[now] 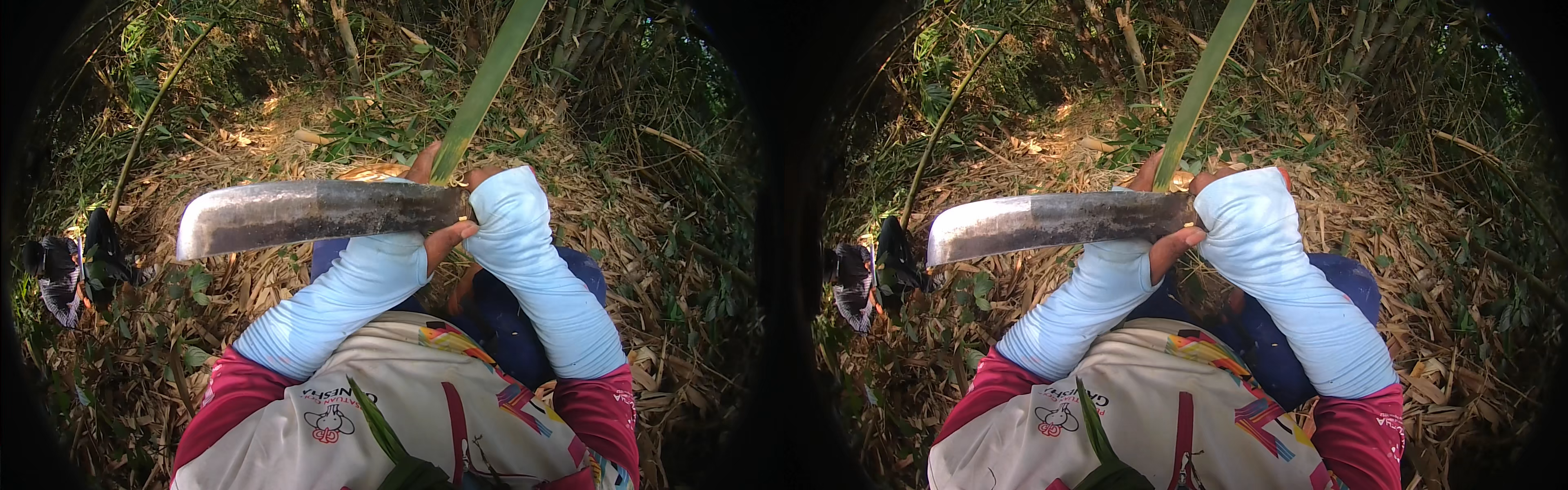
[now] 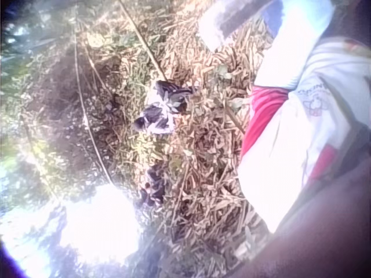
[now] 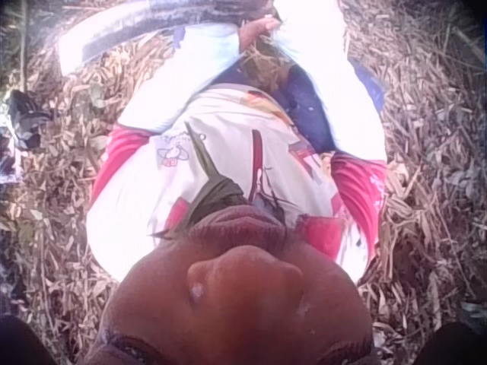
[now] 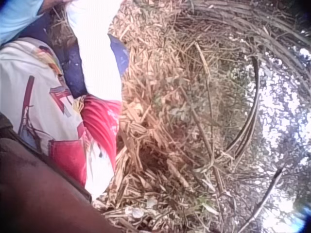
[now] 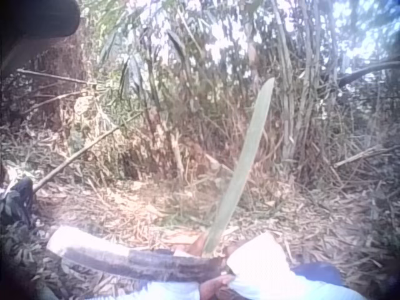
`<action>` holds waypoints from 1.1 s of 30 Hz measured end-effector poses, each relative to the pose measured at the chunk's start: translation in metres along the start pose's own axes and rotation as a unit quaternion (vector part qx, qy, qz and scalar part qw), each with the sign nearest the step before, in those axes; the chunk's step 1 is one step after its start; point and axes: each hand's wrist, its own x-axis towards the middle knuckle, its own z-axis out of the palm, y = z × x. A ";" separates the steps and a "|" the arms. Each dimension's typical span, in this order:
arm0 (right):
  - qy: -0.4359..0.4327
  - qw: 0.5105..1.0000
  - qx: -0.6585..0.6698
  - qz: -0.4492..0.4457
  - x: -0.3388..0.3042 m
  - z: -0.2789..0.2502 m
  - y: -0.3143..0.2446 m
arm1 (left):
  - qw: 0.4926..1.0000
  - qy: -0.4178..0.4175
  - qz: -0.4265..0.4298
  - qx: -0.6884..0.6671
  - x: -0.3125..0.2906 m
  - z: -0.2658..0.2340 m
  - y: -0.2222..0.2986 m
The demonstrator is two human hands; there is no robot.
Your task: The person sits on the ground in a bamboo forest and uses a large machete to split a long bamboo stalk into thin strips. They repeatedly strike the bamboo with the machete to separate it into usable pieces.
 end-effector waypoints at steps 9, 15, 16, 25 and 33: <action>0.056 0.998 0.023 -0.009 -0.003 0.006 0.005 | 0.995 0.002 -0.073 -0.061 0.001 0.002 0.015; 0.068 0.997 0.036 -0.022 -0.002 0.008 0.006 | 0.999 0.035 0.017 -0.003 0.000 0.003 0.011; 0.069 0.996 0.042 -0.024 -0.002 0.007 0.005 | 0.998 0.022 -0.018 -0.050 -0.001 0.003 0.010; 0.024 0.999 -0.039 -0.025 -0.002 -0.002 -0.005 | 0.991 -0.030 -0.052 -0.118 -0.004 -0.005 0.020; 0.015 1.000 -0.004 0.008 -0.002 0.006 0.005 | 0.999 -0.039 -0.019 -0.023 -0.003 -0.003 0.019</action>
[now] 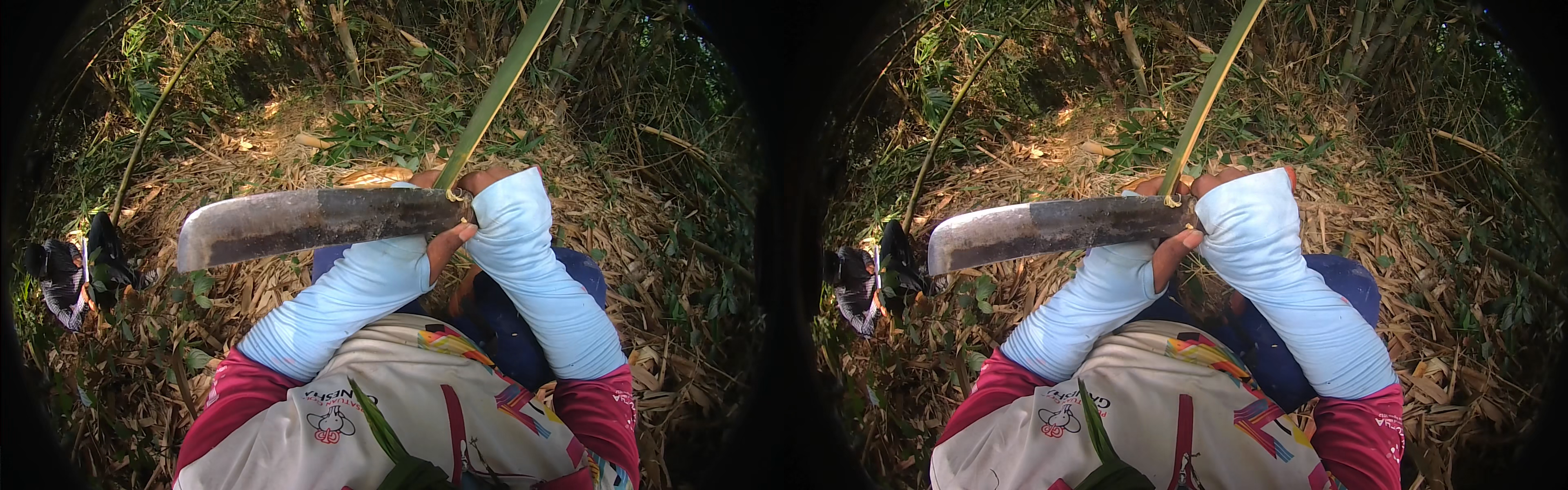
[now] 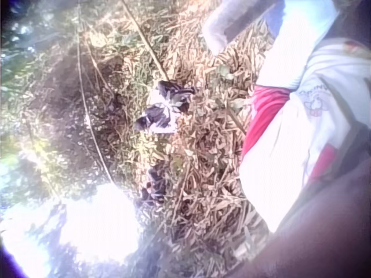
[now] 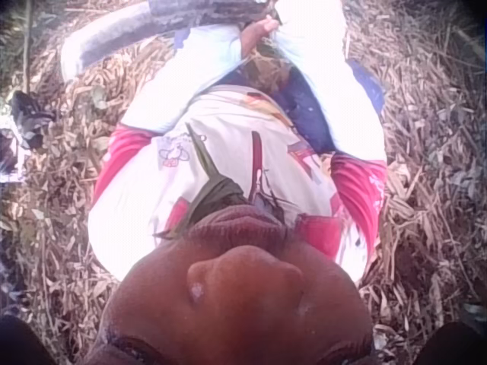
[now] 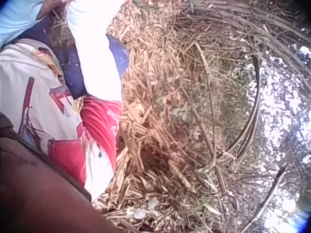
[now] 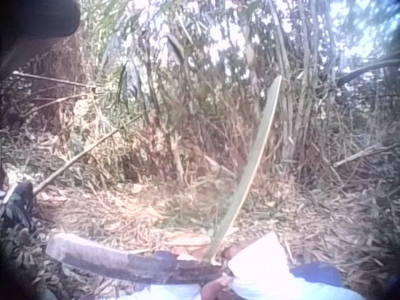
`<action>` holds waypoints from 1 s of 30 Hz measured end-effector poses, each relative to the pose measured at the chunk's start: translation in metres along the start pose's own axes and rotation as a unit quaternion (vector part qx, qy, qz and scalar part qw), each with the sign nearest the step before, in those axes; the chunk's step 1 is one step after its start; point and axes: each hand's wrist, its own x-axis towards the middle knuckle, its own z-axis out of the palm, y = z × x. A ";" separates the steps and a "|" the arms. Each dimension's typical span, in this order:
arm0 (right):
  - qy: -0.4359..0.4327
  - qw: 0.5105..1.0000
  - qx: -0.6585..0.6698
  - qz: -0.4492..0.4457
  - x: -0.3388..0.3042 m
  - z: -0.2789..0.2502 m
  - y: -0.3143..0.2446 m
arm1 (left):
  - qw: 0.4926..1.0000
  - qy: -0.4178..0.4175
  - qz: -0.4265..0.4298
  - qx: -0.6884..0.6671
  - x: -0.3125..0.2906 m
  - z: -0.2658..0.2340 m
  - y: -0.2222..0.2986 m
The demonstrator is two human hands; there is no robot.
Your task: The person sits on the ground in a bamboo forest and uses a large machete to split a long bamboo stalk into thin strips. They repeatedly strike the bamboo with the machete to separate it into usable pieces.
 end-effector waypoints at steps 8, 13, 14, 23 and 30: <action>0.031 0.999 -0.022 -0.005 -0.003 0.003 0.002 | 0.999 -0.007 -0.029 0.028 0.000 -0.001 0.003; 0.044 0.999 -0.020 -0.008 -0.001 0.003 0.003 | 0.999 0.000 -0.032 0.025 0.002 -0.001 0.006; 0.045 0.999 -0.021 -0.004 -0.001 0.003 0.003 | 0.999 0.008 -0.034 0.013 0.002 0.000 0.006; -0.066 0.990 -0.007 0.121 0.011 -0.005 -0.008 | 0.994 0.075 -0.029 -0.073 0.008 0.007 -0.002; -0.017 0.999 -0.044 0.018 0.007 -0.006 -0.010 | 0.992 -0.019 -0.097 -0.081 0.006 -0.010 -0.001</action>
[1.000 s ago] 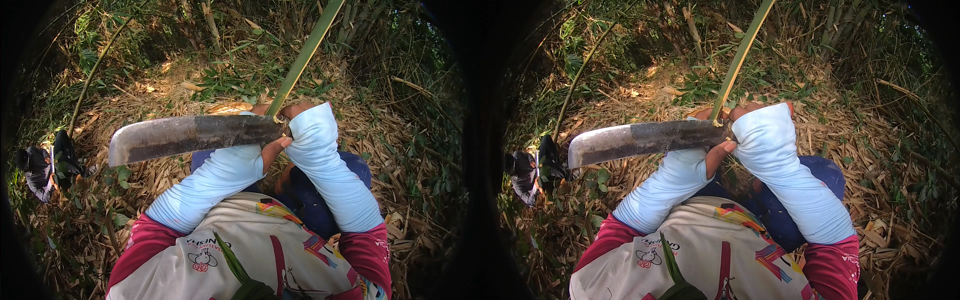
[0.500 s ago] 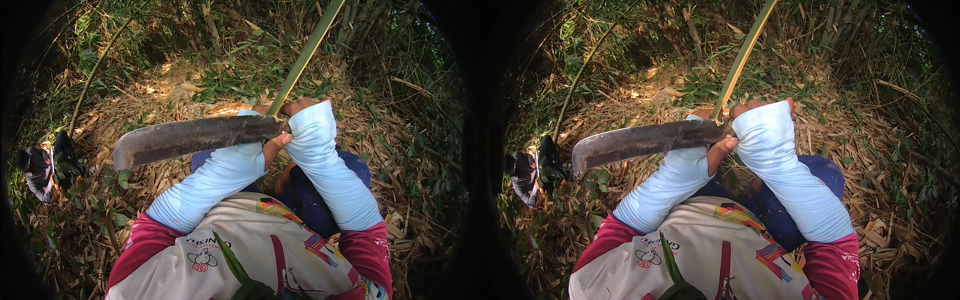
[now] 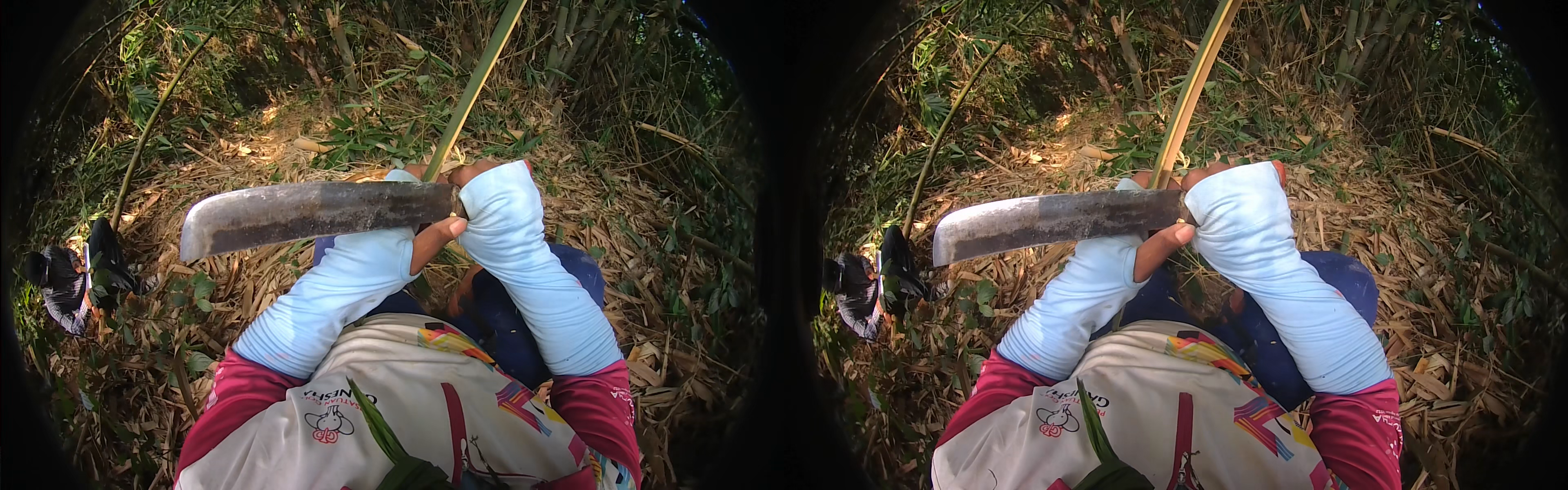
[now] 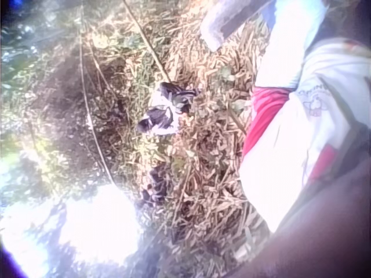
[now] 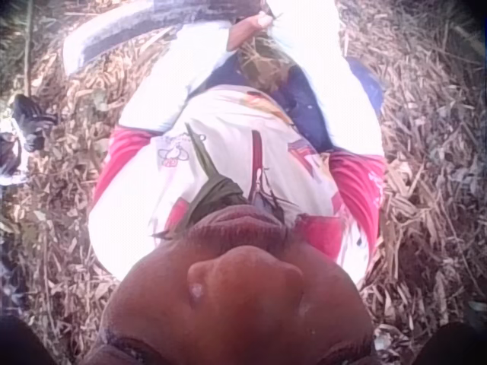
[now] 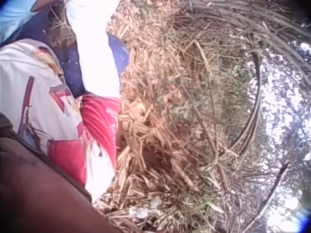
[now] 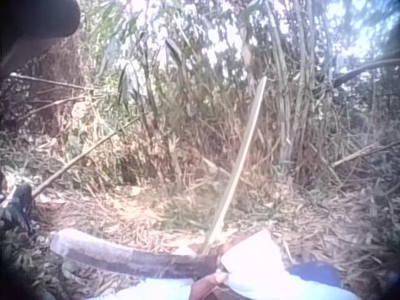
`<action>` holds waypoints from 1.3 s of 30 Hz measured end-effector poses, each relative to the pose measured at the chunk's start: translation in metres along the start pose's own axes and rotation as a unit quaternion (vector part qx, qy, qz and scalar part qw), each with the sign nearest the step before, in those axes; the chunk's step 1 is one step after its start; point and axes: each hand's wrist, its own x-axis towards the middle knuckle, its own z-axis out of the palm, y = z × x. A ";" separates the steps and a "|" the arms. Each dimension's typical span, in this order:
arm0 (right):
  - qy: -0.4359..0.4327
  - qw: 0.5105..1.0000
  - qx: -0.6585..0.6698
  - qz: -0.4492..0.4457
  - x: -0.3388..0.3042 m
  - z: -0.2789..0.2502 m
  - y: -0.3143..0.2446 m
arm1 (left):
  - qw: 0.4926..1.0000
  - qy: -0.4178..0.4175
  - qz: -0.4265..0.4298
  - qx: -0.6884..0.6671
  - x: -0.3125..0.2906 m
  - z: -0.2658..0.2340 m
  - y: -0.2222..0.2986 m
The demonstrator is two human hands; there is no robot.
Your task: The person sits on the ground in a bamboo forest and uses a large machete to split a long bamboo stalk into thin strips. They repeatedly strike the bamboo with the machete to separate it into usable pieces.
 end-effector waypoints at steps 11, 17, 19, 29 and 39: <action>0.012 1.000 0.004 -0.019 -0.002 0.000 -0.001 | 0.998 -0.014 0.008 -0.061 -0.003 0.000 0.006; -0.018 1.000 0.009 0.007 -0.003 -0.003 -0.002 | 0.994 0.043 0.088 0.049 -0.004 0.007 -0.009; -0.046 0.999 -0.012 0.024 0.000 -0.001 0.000 | 0.994 0.046 0.073 0.060 -0.005 0.008 -0.008; -0.218 0.966 -0.047 0.132 0.019 -0.015 -0.009 | 0.989 0.114 0.032 0.094 -0.005 0.015 -0.007; -0.195 0.978 -0.029 0.067 0.013 -0.008 -0.005 | 0.995 0.060 0.079 0.017 0.004 0.007 -0.010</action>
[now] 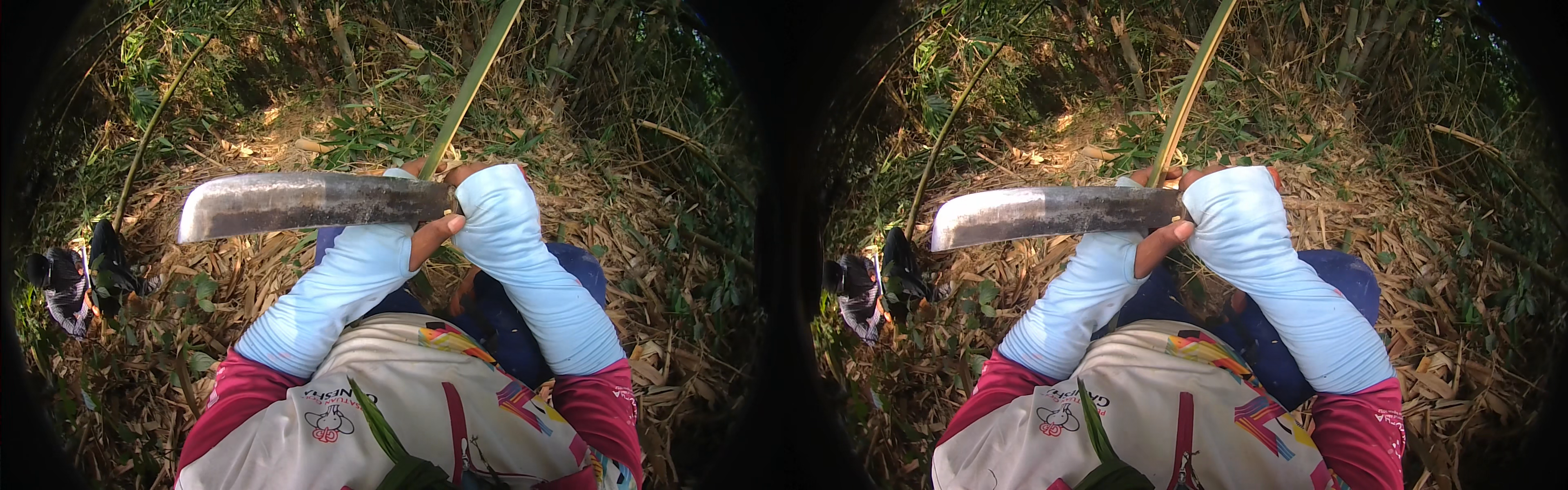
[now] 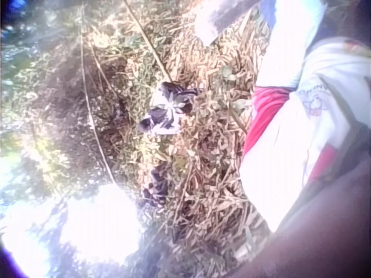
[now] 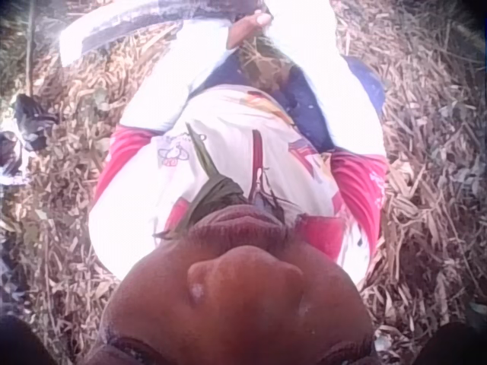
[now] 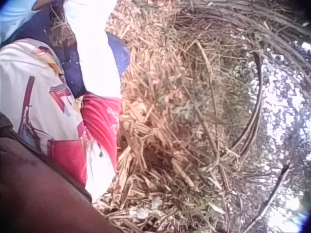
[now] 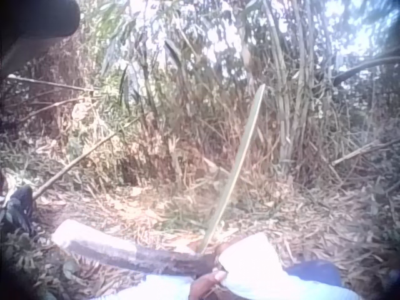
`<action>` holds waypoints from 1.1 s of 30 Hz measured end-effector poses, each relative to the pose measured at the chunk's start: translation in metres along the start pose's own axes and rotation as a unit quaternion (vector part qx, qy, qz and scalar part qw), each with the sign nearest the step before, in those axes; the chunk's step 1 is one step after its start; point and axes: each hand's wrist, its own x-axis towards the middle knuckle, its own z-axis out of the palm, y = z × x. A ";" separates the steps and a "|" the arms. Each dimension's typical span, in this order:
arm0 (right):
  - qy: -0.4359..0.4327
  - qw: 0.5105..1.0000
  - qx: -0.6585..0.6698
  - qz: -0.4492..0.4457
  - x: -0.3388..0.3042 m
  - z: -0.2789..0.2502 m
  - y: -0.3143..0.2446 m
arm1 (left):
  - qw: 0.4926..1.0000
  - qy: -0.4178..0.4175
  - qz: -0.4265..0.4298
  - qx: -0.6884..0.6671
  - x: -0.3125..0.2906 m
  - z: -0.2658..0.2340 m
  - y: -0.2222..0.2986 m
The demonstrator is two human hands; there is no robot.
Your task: The person sits on the ground in a bamboo forest and uses a large machete to split a long bamboo stalk into thin strips. They repeatedly strike the bamboo with the machete to separate it into usable pieces.
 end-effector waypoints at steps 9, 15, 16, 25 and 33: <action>0.090 0.993 0.047 -0.060 -0.008 0.011 0.006 | 0.988 -0.097 -0.086 -0.083 0.001 -0.010 -0.002; 0.132 0.982 0.098 -0.092 -0.009 0.013 0.006 | 0.986 -0.109 -0.075 -0.101 0.004 -0.011 0.000; 0.142 0.979 0.114 -0.094 -0.009 0.013 0.006 | 0.989 -0.109 -0.061 -0.078 0.004 -0.011 -0.001; 0.114 0.981 0.147 -0.049 -0.008 0.015 0.003 | 0.996 -0.043 0.003 0.076 -0.006 -0.006 -0.002; 0.096 0.993 0.069 -0.021 -0.006 0.017 0.004 | 0.992 -0.005 0.007 0.127 -0.012 -0.002 -0.002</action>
